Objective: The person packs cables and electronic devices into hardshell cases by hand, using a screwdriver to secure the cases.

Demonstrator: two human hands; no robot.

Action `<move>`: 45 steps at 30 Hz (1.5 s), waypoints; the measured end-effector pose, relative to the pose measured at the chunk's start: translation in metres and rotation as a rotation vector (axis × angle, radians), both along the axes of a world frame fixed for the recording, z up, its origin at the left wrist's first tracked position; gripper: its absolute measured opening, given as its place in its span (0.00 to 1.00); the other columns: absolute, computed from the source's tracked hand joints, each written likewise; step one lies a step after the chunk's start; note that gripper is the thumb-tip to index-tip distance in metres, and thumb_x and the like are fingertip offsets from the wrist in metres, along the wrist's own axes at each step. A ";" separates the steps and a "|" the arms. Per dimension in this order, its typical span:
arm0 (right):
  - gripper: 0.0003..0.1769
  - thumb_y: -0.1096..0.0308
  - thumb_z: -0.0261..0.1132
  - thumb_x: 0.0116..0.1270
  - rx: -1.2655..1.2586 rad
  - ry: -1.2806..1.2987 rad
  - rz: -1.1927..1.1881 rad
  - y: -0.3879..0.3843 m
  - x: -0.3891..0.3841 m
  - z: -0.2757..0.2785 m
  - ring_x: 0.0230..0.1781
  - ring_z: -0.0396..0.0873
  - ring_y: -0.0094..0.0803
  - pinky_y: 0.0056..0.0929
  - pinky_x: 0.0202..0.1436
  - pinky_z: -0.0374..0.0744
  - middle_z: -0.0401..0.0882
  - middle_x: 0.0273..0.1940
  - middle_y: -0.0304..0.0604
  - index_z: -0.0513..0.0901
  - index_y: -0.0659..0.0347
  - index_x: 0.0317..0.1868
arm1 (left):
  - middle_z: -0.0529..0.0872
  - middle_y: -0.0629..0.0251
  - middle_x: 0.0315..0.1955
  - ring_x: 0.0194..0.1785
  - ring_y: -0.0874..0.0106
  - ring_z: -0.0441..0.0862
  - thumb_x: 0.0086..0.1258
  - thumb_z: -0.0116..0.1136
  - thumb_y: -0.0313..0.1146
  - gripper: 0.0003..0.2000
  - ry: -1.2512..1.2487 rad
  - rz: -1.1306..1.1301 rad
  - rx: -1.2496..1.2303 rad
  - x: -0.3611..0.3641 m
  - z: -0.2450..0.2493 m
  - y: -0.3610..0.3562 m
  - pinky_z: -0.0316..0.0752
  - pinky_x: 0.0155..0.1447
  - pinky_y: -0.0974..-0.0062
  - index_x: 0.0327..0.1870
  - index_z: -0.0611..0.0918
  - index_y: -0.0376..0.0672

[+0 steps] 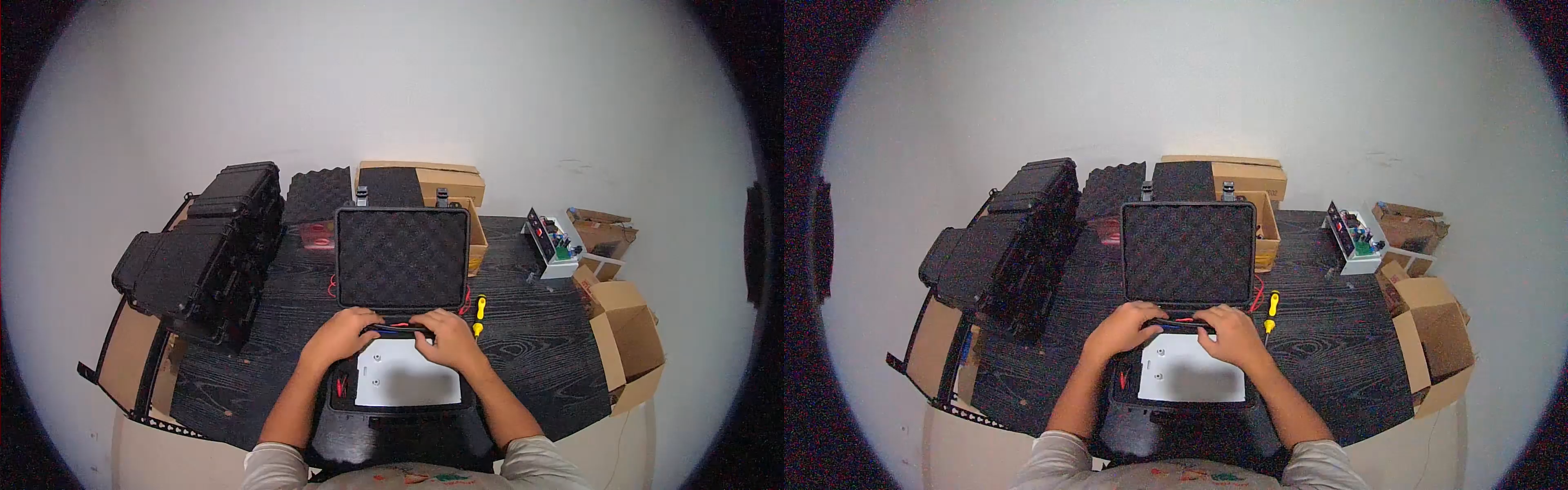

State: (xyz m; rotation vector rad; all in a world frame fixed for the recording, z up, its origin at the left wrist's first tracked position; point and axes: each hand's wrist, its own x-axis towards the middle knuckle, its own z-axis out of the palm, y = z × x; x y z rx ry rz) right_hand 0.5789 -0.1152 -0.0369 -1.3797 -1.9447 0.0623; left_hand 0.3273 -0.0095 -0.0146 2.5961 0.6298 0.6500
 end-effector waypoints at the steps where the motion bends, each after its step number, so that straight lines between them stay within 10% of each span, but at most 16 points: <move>1: 0.13 0.63 0.71 0.67 -0.023 0.000 -0.031 -0.001 0.000 0.001 0.46 0.86 0.49 0.46 0.54 0.84 0.89 0.43 0.48 0.88 0.59 0.49 | 0.91 0.49 0.50 0.54 0.50 0.89 0.70 0.67 0.30 0.14 0.009 -0.005 0.011 0.000 -0.001 0.000 0.82 0.62 0.57 0.53 0.89 0.35; 31: 0.09 0.76 0.70 0.67 0.111 0.076 -0.224 -0.020 0.011 -0.016 0.51 0.83 0.51 0.43 0.58 0.81 0.88 0.46 0.50 0.90 0.64 0.47 | 0.89 0.50 0.46 0.54 0.50 0.86 0.67 0.67 0.28 0.12 0.080 0.232 0.071 0.006 0.002 -0.014 0.82 0.62 0.57 0.51 0.89 0.38; 45: 0.08 0.72 0.69 0.69 0.012 -0.039 -0.301 -0.022 0.008 -0.010 0.55 0.80 0.47 0.43 0.62 0.80 0.85 0.47 0.46 0.88 0.59 0.48 | 0.83 0.47 0.64 0.68 0.51 0.81 0.72 0.66 0.32 0.25 -0.161 0.128 -0.158 -0.022 -0.013 -0.027 0.73 0.73 0.59 0.69 0.79 0.34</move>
